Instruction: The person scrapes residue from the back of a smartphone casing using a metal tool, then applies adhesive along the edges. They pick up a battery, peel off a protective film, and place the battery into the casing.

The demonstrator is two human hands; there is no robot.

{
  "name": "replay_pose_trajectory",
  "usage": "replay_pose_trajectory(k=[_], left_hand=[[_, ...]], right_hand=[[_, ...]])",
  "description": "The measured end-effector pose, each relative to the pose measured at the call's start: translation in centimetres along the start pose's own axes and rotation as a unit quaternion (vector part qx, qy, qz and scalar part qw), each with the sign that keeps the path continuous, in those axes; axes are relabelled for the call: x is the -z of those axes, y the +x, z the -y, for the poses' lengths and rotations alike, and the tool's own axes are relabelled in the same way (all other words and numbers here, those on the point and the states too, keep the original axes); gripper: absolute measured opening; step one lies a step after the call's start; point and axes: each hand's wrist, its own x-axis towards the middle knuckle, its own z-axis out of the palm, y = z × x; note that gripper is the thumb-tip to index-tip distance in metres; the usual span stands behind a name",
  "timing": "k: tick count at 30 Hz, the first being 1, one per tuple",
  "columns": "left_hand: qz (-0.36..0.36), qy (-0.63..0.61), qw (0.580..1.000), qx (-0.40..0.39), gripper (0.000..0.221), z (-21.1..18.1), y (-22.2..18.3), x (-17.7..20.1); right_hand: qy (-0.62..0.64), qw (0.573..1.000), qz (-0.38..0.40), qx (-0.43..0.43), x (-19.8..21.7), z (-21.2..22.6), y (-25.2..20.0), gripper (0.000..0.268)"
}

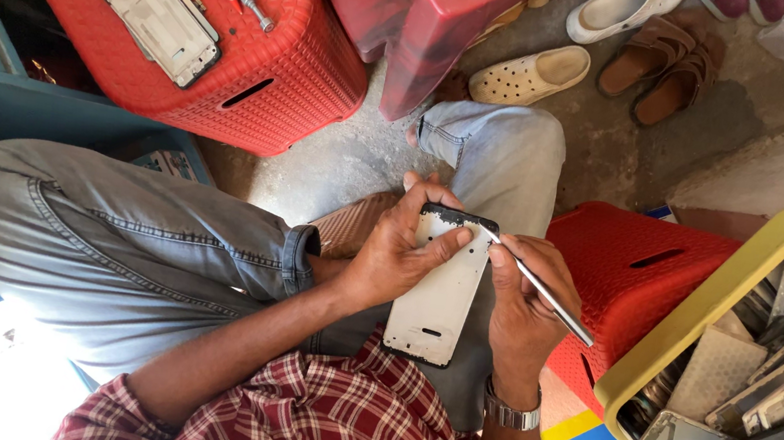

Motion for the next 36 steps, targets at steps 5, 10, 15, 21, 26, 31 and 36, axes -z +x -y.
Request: replay_pose_trajectory(k=[5,10,15,21,26,31,36], left_hand=[[-0.002,0.009,1.000,0.003,0.028,0.0,0.1,0.0],[-0.015,0.016,1.000,0.013,0.027,-0.3,0.1,0.1],[-0.050,-0.024,0.997,0.049,0.024,-0.7,0.4,-0.1],[-0.064,-0.100,0.989,0.088,0.020,-0.5,-0.3,-0.4],[-0.116,-0.053,0.992,0.021,0.021,-0.5,-1.0,-0.5],[-0.123,-0.046,0.990,0.053,0.024,-0.6,-1.5,-0.4],[-0.121,-0.039,0.991,0.035,0.023,-0.8,-1.7,-0.6]], right_hand=[[0.013,1.000,-0.011,-0.019,-0.1,-0.1,-0.1,0.017],[0.073,0.996,-0.018,-0.050,0.0,-0.5,-0.1,0.015],[0.158,0.979,-0.099,-0.081,-0.2,-0.5,0.3,0.015],[0.002,0.995,-0.075,-0.062,-0.9,1.3,-0.9,0.021],[0.017,0.999,-0.024,-0.026,-1.7,2.3,-1.5,0.023],[-0.078,0.996,-0.006,0.052,-1.9,2.4,-1.2,0.017],[-0.117,0.990,0.003,0.074,-2.1,3.1,-0.5,0.014]])
